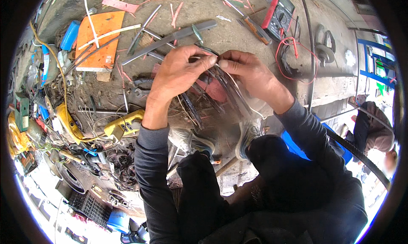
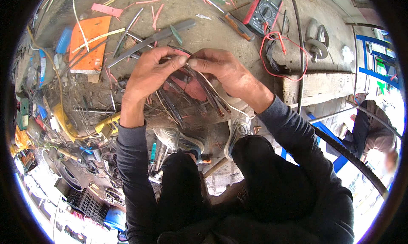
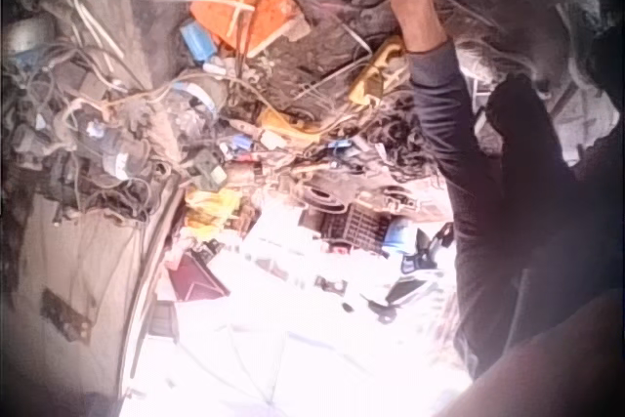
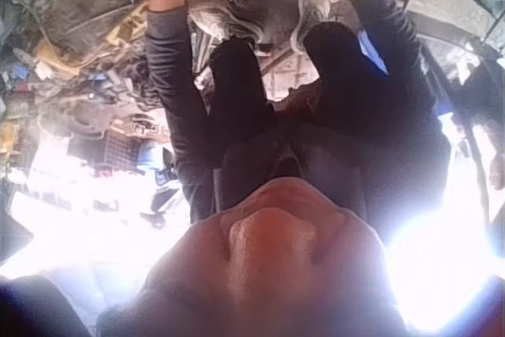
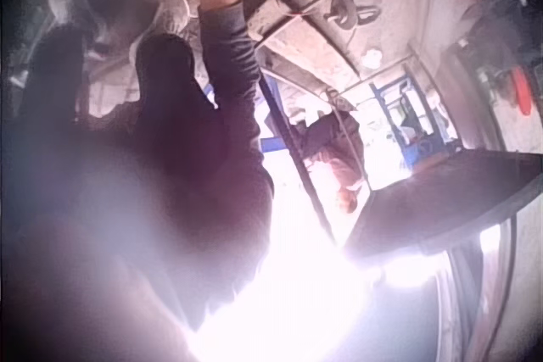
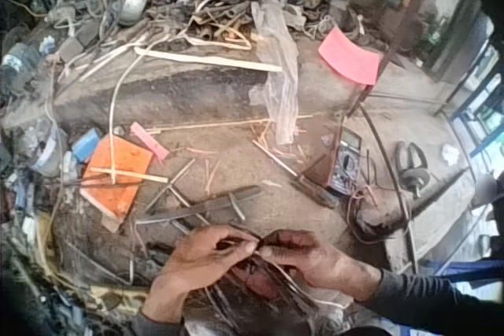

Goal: The person strips insulation from a bundle of wires using a knife, then twists the exposed strands together by hand. The person works at a cluttered workbench in a workshop environment.

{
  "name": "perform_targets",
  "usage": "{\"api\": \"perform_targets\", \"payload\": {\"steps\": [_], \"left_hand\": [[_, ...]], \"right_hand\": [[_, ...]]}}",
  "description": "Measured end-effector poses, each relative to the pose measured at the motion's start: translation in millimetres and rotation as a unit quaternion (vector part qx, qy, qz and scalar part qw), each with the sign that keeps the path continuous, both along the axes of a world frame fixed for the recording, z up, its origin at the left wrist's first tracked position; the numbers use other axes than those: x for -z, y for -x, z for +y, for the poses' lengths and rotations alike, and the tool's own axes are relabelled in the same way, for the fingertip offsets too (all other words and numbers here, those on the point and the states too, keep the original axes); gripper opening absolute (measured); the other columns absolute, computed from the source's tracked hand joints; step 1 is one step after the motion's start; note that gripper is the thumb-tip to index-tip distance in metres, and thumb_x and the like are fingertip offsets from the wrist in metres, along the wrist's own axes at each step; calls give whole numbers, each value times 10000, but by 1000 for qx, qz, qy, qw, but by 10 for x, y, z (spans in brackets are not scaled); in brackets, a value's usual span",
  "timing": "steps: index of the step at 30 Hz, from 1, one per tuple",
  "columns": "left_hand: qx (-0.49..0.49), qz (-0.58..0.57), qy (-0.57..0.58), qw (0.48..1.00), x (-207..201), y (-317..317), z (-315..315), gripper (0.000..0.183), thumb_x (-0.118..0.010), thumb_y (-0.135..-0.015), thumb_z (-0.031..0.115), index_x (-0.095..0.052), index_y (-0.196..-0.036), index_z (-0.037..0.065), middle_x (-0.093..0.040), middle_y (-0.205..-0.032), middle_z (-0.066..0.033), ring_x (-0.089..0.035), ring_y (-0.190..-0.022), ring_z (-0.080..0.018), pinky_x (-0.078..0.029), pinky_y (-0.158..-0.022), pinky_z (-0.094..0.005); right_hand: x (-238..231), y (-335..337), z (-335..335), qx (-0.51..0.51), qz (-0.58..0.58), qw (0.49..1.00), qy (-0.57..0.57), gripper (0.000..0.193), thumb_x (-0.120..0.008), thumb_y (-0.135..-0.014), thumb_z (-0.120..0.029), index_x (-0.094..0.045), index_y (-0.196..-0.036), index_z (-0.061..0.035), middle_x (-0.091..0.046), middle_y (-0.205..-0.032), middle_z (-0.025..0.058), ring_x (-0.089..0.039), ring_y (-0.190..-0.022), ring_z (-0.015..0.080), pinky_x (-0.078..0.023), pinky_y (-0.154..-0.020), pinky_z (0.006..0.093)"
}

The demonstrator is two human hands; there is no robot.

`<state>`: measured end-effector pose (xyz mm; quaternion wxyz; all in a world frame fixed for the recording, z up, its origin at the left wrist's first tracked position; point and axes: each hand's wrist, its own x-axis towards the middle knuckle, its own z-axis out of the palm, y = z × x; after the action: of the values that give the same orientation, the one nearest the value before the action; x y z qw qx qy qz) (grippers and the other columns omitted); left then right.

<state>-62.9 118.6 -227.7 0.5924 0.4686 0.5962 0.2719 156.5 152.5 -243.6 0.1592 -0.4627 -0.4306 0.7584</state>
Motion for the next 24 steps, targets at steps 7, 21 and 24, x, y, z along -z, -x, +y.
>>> {"api": "perform_targets", "payload": {"steps": [7, 21, 24], "left_hand": [[-30, 6, -65, 997, 195, 31, -41, 464, -751, -926, 407, -721, -1090, -26, -743, -932, -76, -677, -854, -113, -536, -777, -269], [-46, -65, -73, 994, 176, 25, -56, 330, -746, -950, 271, -717, -1095, -25, -721, -939, -59, -659, -837, -114, -540, -728, -264], [-54, -78, -30, 995, 143, 40, -73, 325, -731, -961, 256, -703, -1123, -24, -719, -937, -70, -675, -803, -124, -583, -617, -277]], "right_hand": [[-137, -495, -203, -99, -77, 989, -76, 369, -630, -1026, -308, -650, -1193, 20, -662, -944, 29, -582, -918, 95, -481, -822, 264], [-277, -970, -806, -104, -159, 972, -139, 259, -593, -1033, -178, -661, -1205, 3, -681, -954, 64, -607, -921, 105, -503, -824, 288], [-327, -1018, -772, -102, -168, 978, -73, 249, -592, -1024, -171, -667, -1181, 7, -664, -932, 63, -599, -900, 114, -489, -810, 293]]}}
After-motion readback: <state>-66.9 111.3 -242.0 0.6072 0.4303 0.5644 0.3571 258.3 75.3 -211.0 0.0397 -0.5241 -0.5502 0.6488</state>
